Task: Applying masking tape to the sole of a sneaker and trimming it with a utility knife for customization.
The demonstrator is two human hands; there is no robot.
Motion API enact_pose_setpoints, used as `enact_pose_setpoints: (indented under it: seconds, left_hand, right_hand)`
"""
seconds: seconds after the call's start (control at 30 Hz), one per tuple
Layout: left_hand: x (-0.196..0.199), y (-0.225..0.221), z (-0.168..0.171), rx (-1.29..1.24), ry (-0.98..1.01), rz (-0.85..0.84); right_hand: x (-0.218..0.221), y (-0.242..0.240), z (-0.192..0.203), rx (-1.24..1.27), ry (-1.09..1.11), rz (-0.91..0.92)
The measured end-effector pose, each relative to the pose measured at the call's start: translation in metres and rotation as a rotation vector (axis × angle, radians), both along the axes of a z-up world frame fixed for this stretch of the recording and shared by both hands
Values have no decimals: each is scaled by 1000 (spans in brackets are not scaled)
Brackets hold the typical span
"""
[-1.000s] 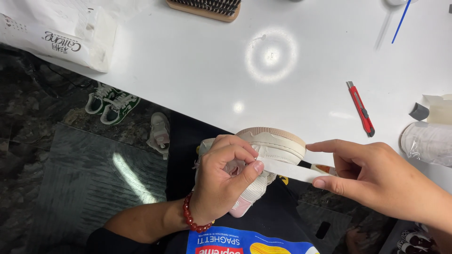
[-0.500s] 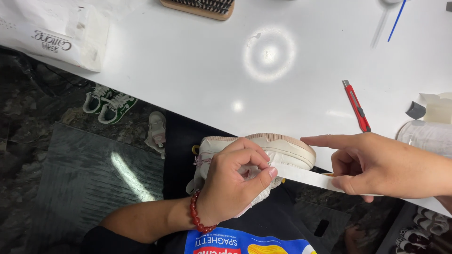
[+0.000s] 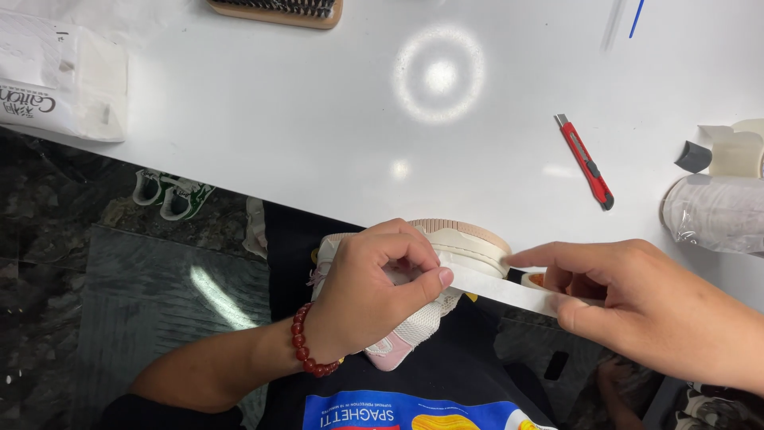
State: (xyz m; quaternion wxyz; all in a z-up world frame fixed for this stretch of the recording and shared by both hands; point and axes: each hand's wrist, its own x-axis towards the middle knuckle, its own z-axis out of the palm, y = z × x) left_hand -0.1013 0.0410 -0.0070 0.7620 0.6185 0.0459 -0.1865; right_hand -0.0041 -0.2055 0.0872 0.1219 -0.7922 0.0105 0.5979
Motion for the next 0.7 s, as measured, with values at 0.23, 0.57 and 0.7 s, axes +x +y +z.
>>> enact_pose_setpoints:
  seconds: [0.23,0.57,0.7]
  left_hand:
    - [0,3,12,99,-152,104]
    - [0,6,8,216,-99,148]
    - [5,2,6,319,-46,44]
  right_hand:
    - [-11,6,5,135,-256,108]
    - [-37,6,-1,211,-590,268]
    - [-41,1,-12,289,-618,186]
